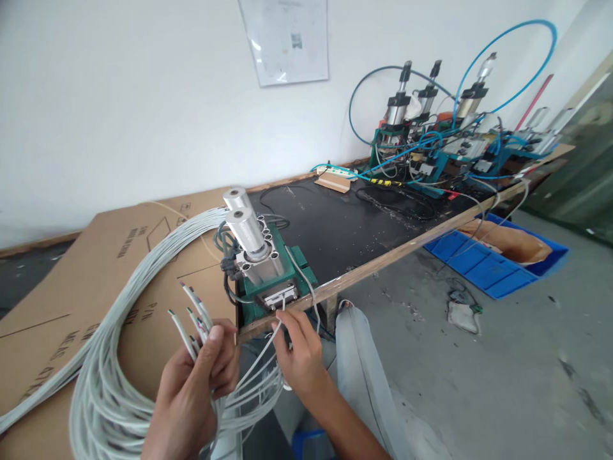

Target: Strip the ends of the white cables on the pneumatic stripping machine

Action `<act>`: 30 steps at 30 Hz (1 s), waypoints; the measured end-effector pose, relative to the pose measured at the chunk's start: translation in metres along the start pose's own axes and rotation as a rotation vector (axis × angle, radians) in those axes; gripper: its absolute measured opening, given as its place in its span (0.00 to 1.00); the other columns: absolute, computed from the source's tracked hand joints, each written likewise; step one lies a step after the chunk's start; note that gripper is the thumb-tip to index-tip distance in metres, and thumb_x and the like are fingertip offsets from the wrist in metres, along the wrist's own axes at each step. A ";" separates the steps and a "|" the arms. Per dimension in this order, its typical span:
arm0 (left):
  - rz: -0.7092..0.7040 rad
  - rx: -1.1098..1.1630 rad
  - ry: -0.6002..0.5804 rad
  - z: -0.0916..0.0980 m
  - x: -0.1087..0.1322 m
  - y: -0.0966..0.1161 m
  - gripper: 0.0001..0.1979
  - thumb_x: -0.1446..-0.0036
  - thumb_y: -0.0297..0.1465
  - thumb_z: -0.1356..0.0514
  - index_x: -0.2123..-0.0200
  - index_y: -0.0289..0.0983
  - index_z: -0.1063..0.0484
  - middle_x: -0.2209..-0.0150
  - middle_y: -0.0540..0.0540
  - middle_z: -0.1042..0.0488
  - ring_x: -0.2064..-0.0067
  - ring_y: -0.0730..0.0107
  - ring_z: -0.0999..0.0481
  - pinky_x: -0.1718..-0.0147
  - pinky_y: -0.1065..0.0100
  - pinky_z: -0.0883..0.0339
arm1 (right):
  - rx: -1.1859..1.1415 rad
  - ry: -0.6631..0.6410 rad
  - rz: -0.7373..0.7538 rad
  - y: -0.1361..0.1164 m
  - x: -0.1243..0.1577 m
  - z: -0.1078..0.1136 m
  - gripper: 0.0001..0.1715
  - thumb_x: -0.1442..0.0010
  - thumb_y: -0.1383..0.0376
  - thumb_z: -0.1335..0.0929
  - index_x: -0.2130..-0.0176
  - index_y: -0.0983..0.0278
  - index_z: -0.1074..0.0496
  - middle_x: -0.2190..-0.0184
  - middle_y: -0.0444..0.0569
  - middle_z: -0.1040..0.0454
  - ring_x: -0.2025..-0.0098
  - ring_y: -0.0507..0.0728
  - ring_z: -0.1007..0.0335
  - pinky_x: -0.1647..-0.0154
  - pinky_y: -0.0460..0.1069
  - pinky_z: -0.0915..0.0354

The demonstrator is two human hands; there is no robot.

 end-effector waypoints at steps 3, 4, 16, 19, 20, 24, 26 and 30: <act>-0.005 -0.004 0.013 -0.003 -0.002 0.003 0.25 0.49 0.51 0.28 0.67 0.34 0.27 0.80 0.60 0.49 0.81 0.83 0.53 0.84 0.79 0.56 | -0.005 -0.002 -0.013 0.004 -0.001 -0.002 0.18 0.31 0.74 0.35 0.45 0.62 0.25 0.57 0.55 0.20 0.54 0.58 0.20 0.53 0.51 0.21; -0.005 -0.007 0.015 -0.004 -0.002 0.004 0.26 0.50 0.51 0.27 0.67 0.34 0.27 0.80 0.60 0.49 0.81 0.83 0.53 0.84 0.79 0.56 | -0.005 -0.007 -0.014 0.005 -0.001 -0.003 0.18 0.31 0.74 0.35 0.45 0.63 0.26 0.57 0.55 0.20 0.54 0.58 0.20 0.53 0.51 0.21; -0.001 -0.010 -0.003 -0.007 -0.003 -0.001 0.23 0.44 0.49 0.31 0.64 0.35 0.27 0.79 0.59 0.47 0.80 0.83 0.52 0.83 0.79 0.57 | 0.012 -0.017 0.022 0.013 -0.005 -0.006 0.18 0.31 0.75 0.35 0.45 0.63 0.27 0.56 0.56 0.21 0.54 0.58 0.21 0.53 0.51 0.21; 0.003 -0.018 -0.017 -0.008 -0.001 -0.001 0.23 0.44 0.50 0.31 0.64 0.35 0.26 0.79 0.59 0.47 0.80 0.82 0.52 0.83 0.78 0.57 | 0.018 -0.006 0.034 0.012 -0.006 -0.005 0.18 0.32 0.76 0.35 0.46 0.64 0.27 0.57 0.56 0.22 0.54 0.58 0.21 0.54 0.51 0.21; 0.002 -0.017 -0.017 -0.008 -0.001 -0.001 0.23 0.44 0.50 0.31 0.64 0.35 0.27 0.79 0.59 0.48 0.80 0.82 0.52 0.83 0.78 0.57 | 0.020 -0.007 0.036 0.012 -0.007 -0.005 0.18 0.32 0.76 0.35 0.46 0.64 0.27 0.57 0.56 0.22 0.54 0.58 0.21 0.54 0.51 0.21; 0.004 -0.017 -0.023 -0.007 0.001 0.000 0.23 0.43 0.50 0.31 0.63 0.35 0.27 0.79 0.59 0.48 0.80 0.82 0.53 0.83 0.78 0.58 | 0.017 -0.011 0.033 0.014 -0.009 -0.006 0.18 0.32 0.77 0.35 0.46 0.65 0.27 0.58 0.56 0.22 0.54 0.58 0.21 0.53 0.52 0.22; 0.008 -0.016 -0.026 -0.006 0.002 0.000 0.23 0.44 0.50 0.31 0.63 0.35 0.27 0.79 0.59 0.48 0.80 0.82 0.53 0.83 0.78 0.57 | 0.011 -0.016 0.033 0.015 -0.009 -0.006 0.18 0.33 0.77 0.35 0.46 0.65 0.27 0.57 0.56 0.22 0.54 0.58 0.21 0.53 0.52 0.22; 0.015 -0.017 -0.012 -0.005 0.002 0.000 0.24 0.46 0.51 0.30 0.64 0.34 0.26 0.79 0.59 0.48 0.80 0.83 0.53 0.83 0.78 0.57 | 0.008 -0.033 0.029 0.018 -0.005 -0.007 0.19 0.33 0.77 0.35 0.46 0.64 0.27 0.56 0.57 0.22 0.53 0.59 0.21 0.52 0.52 0.22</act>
Point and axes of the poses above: each hand's wrist, its own x-axis away from the middle knuckle, its own z-axis out of the back of the hand, y = z × x, the point moved 1 cm from there along -x, towards the middle knuckle
